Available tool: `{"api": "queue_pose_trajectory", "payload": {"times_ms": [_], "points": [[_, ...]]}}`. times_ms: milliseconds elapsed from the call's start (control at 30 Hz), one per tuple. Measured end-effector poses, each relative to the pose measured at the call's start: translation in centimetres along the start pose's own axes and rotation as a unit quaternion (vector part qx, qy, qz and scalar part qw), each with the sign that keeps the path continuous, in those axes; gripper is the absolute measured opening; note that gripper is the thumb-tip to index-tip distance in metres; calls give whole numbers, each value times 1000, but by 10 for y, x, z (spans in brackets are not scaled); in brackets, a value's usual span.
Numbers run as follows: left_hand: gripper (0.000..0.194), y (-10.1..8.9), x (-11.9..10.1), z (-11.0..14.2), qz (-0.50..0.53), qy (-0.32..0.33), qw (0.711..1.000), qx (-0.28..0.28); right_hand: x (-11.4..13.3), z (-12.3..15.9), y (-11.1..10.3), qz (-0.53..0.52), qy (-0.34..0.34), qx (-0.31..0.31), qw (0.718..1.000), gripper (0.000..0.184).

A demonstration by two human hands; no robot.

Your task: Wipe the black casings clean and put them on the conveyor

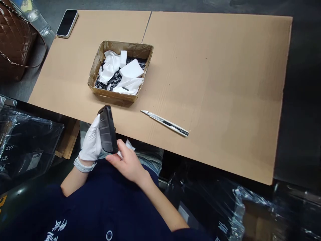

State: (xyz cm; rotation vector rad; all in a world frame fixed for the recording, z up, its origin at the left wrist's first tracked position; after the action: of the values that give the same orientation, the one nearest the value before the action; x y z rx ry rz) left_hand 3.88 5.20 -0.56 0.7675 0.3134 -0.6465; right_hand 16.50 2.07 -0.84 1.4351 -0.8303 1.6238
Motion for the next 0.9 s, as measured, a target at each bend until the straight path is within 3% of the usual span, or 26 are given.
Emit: {"api": "queue_pose_trajectory", "payload": {"times_ms": [100,233,333,433,600,900], "points": [[26,7,0,4,-22,21,999,32,-1,-2,-1,-157,54,-26,986,40],[24,9,2,3,-14,10,998,52,6,-5,1,-360,118,22,925,51],[24,9,2,0,-6,44,998,46,16,-7,1,-428,137,21,893,45],[26,9,2,-1,-3,54,998,24,22,-9,2,-453,137,31,880,40],[30,6,-1,1,-26,72,997,14,23,-14,4,-448,121,23,885,42],[28,7,-3,9,-88,125,988,34,17,-14,3,-327,119,-12,938,48]]}}
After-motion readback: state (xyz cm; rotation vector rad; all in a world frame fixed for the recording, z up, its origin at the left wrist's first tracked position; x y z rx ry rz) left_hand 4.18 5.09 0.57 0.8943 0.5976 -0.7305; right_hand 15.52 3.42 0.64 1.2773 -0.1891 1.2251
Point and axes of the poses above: each hand's wrist, its own z-axis away from the middle knuckle, its own y-axis out of the palm, x = y × z, the point moved 3 cm from there along -z, towards the middle knuckle, and after that the axes turned 3 degrees about -y, right-handed, at the moved point
